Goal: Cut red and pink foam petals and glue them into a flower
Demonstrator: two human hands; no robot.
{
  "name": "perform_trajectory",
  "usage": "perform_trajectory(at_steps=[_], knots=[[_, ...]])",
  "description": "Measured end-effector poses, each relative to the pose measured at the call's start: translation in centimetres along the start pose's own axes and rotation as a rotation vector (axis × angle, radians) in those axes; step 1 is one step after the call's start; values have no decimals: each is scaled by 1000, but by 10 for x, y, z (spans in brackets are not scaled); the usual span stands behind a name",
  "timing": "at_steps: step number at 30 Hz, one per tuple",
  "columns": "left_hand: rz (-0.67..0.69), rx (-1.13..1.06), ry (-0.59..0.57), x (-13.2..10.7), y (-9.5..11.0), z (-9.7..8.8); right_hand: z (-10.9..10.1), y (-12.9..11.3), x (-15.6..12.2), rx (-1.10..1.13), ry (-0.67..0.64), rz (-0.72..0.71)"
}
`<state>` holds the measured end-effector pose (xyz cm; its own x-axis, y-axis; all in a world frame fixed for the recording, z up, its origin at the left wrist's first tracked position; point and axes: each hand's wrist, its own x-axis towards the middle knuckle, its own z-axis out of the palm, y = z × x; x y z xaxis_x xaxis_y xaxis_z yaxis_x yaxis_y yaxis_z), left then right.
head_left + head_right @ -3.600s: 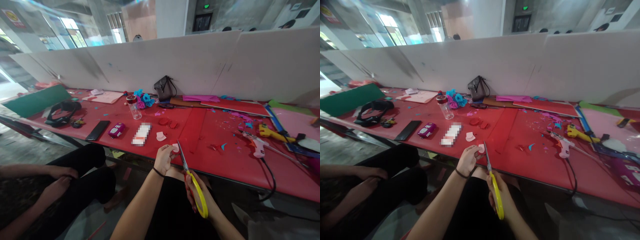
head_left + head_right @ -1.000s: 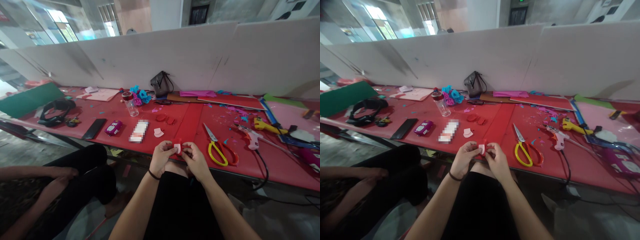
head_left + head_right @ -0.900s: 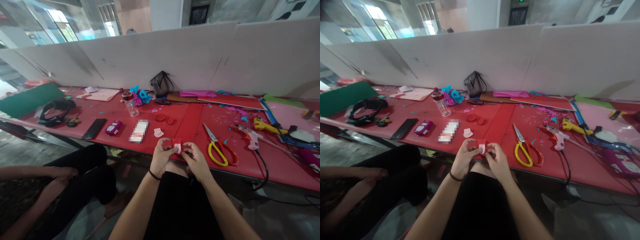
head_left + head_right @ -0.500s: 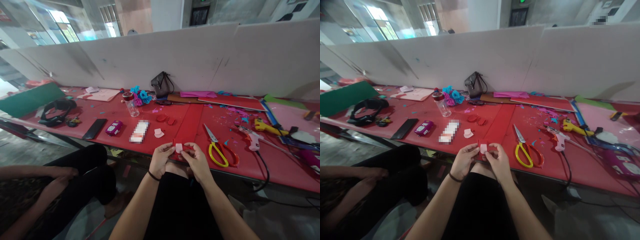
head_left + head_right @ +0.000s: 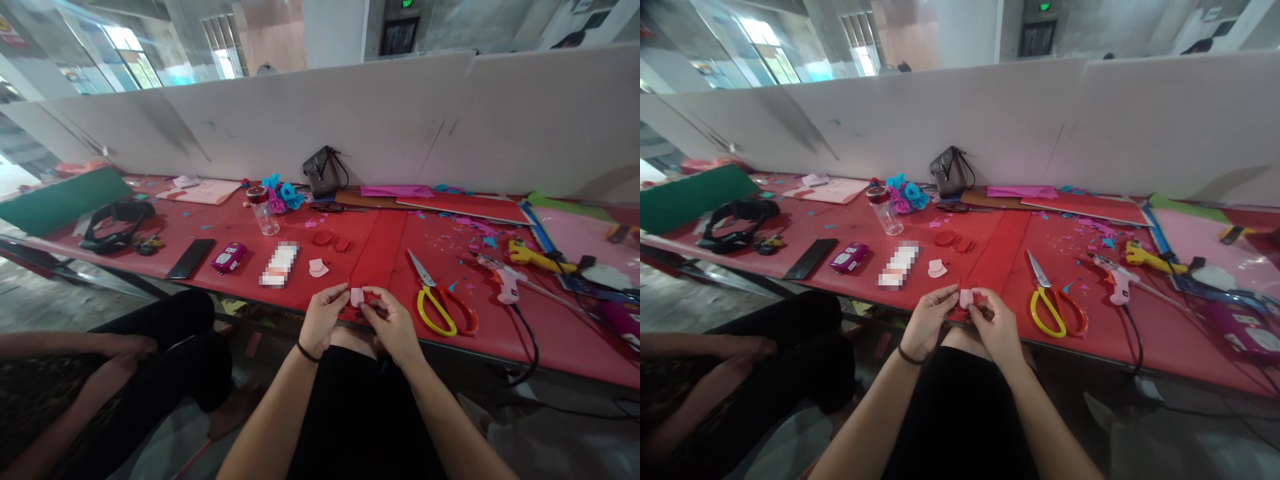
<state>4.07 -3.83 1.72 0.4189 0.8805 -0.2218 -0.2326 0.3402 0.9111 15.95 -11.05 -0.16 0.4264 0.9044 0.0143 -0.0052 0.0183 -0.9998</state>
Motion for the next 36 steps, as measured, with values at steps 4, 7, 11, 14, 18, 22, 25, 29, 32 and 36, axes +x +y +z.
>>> perform_trajectory(at_steps=[4,7,11,14,18,22,25,29,32,36], knots=[[4,-61,-11,-2,2,4,-1,-4,0,-27,5,-2],[5,-68,-24,-3,4,6,-2,-6,3,-78,65,-20],[-11,-62,-29,-5,4,7,-4,-11,8,-97,122,-34],[-19,-56,-25,-5,2,7,-3,-16,9,-71,153,-30],[-9,-48,-34,-3,0,6,-1,-18,9,-58,169,-14],[5,-43,-23,-1,-1,6,0,-18,11,-12,208,63],[0,-34,-20,-1,0,6,-1,-18,12,9,201,101],[-19,-31,-48,-1,0,7,-1,-19,12,32,200,98],[-27,-43,-32,-2,-1,8,0,-20,12,57,195,102],[-21,-47,-27,-4,1,10,0,-19,11,125,175,97]])
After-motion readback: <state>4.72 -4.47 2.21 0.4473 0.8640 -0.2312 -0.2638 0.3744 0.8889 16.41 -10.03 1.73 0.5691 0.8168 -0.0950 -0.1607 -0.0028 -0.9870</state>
